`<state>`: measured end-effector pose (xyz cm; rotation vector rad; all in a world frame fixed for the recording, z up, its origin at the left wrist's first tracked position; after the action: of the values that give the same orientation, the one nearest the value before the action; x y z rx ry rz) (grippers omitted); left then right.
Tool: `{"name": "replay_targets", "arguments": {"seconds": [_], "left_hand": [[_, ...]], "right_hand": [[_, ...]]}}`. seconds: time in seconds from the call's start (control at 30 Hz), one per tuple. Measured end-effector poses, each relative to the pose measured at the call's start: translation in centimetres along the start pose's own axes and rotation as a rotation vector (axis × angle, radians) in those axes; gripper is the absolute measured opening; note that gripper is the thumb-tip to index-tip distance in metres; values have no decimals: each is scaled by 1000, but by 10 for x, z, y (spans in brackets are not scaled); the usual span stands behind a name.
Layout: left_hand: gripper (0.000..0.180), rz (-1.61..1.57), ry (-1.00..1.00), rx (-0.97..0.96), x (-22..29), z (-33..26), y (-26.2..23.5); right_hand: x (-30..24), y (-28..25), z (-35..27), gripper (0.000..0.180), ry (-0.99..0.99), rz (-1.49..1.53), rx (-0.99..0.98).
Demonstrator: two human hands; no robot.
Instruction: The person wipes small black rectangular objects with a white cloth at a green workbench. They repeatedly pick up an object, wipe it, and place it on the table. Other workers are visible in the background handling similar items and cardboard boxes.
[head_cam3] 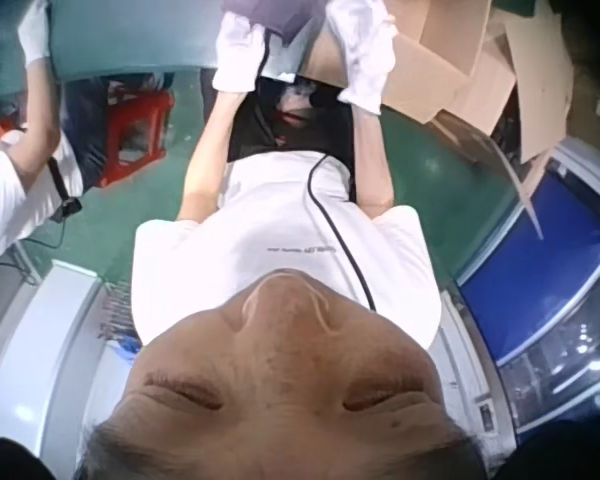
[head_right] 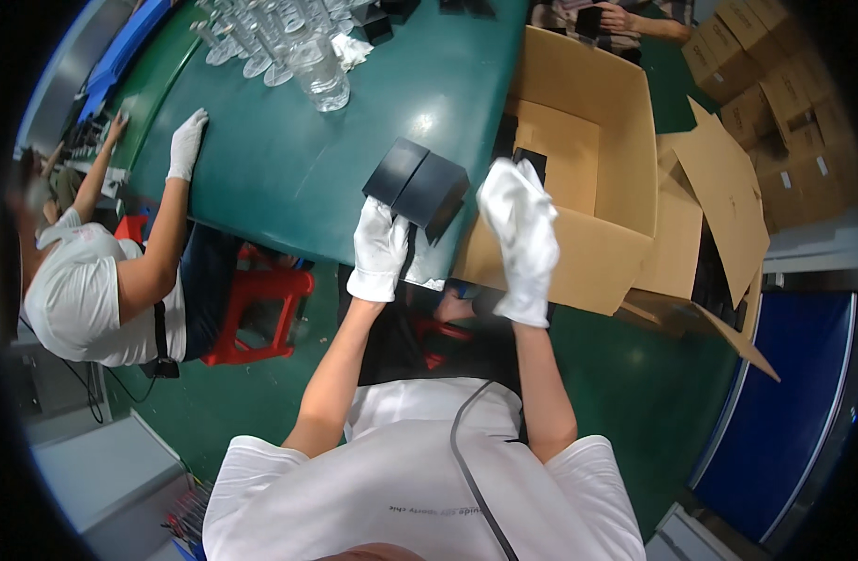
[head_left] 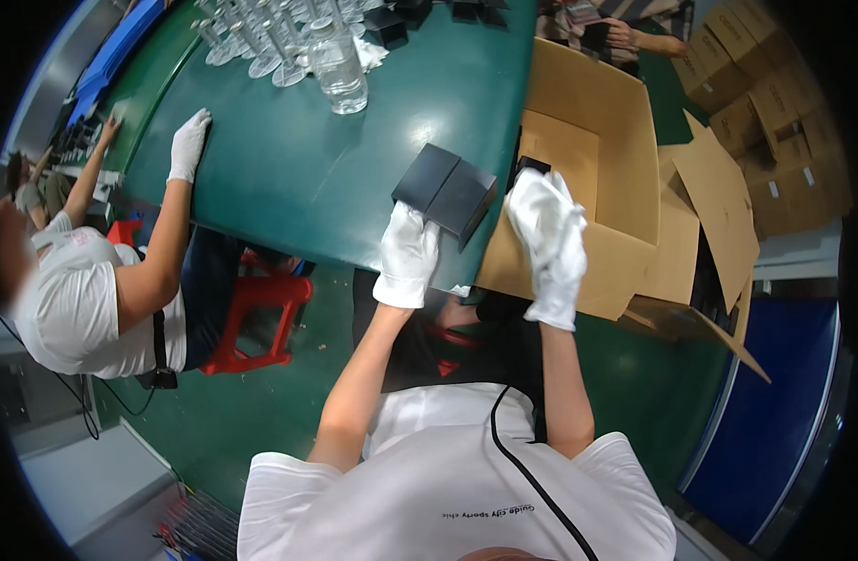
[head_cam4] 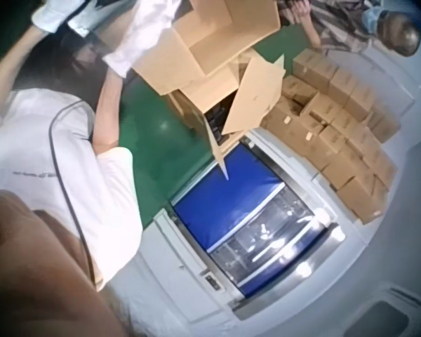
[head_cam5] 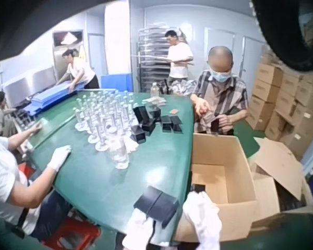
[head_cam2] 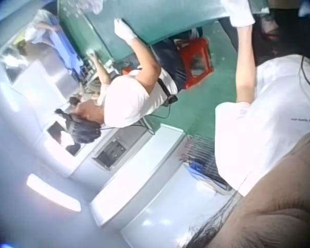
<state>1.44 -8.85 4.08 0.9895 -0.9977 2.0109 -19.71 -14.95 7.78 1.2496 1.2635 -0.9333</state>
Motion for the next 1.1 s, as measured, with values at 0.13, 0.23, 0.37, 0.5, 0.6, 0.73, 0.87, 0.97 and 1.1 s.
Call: {"name": "replay_targets", "arguments": {"seconds": [0.13, 0.23, 0.37, 0.5, 0.6, 0.73, 0.87, 0.97, 1.1], "left_hand": [[31, -58, -165, -76, 18, -9, 19], [26, -277, -157, 94, -18, -26, 15], [38, -1450, -373, -93, -66, -39, 24], [22, -850, -472, 33, -65, -14, 0], [16, 338, -13, -297, -74, -17, -20], [21, -62, -231, -426, -73, -36, -14], [35, -358, -509, -388, -13, -43, -23], [41, -477, -573, -380, 17, -45, -35], [42, -261, -521, -474, 25, -53, -38]], "right_hand": [[14, 58, 3, 45, -452, -559, -37], [-23, 107, -32, 52, -726, -744, -93], [33, 100, -86, 53, -600, -364, -421], [109, 40, -77, 47, 168, -309, -361], [51, -4, -62, 52, 219, 336, -29], [-47, 11, -58, 47, -475, -492, -191], [-102, 73, -60, 44, -753, -631, -667], [-97, 70, -49, 44, -753, -567, -723], [-71, 65, -25, 35, -395, -205, -697]]}}
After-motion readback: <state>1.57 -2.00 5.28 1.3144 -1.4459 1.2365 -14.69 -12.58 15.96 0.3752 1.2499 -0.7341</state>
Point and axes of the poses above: each hand's wrist, its own z-axis towards the middle knuckle, its own y-axis out of the palm, x = y × z, the point moved 6 cm from there along z, towards the middle knuckle, and after that the axes turned 9 degrees about -x, right-handed, at the moved point
